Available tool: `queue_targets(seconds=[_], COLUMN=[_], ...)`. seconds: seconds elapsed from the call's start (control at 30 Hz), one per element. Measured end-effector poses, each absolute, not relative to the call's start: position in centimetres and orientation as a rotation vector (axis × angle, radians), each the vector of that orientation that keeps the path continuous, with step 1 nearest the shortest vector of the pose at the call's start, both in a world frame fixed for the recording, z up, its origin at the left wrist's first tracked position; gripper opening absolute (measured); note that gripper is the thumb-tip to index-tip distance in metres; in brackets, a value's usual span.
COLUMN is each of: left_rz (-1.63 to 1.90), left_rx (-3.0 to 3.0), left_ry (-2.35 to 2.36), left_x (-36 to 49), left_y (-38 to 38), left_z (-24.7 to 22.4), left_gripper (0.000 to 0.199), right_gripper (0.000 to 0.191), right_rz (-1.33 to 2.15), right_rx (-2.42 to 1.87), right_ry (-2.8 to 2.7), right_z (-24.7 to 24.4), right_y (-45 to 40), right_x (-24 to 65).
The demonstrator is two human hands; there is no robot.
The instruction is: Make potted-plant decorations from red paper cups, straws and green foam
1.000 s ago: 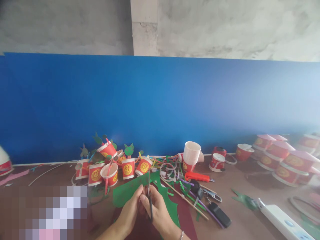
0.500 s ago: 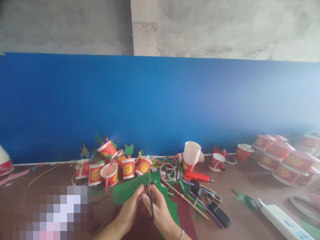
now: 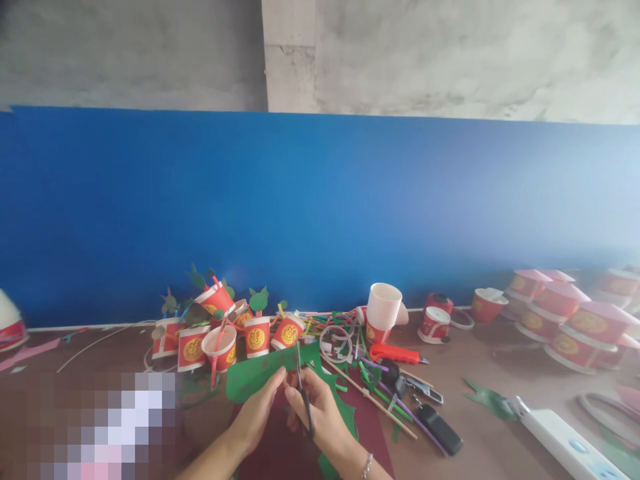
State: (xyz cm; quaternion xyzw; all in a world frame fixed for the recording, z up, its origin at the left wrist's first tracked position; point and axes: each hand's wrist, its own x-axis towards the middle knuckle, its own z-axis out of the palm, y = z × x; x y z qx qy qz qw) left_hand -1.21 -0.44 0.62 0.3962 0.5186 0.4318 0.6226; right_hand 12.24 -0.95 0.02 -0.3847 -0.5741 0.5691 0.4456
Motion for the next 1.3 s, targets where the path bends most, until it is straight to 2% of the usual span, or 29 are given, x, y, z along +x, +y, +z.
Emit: queue_targets(seconds=[0.6, 0.83, 1.3], left_rz=[0.997, 1.009, 1.016], left_rx=[0.946, 0.962, 0.935], left_ry=[1.136, 1.096, 1.193], left_x=[-2.3, -2.7, -3.0], left_y=[0.4, 0.9, 0.9], left_z=[0.2, -0.7, -0.1], left_gripper=[0.053, 0.043, 0.039], right_gripper=[0.044, 0.048, 0.043], right_rz=[1.433, 1.444, 1.508], right_rx=[-0.975, -1.002, -1.082], right_ry=[-1.441, -1.45, -1.459], right_z=[0.0, 0.3, 0.4], right_y=[-0.5, -0.4, -0.2], right_x=[12.7, 13.0, 13.3])
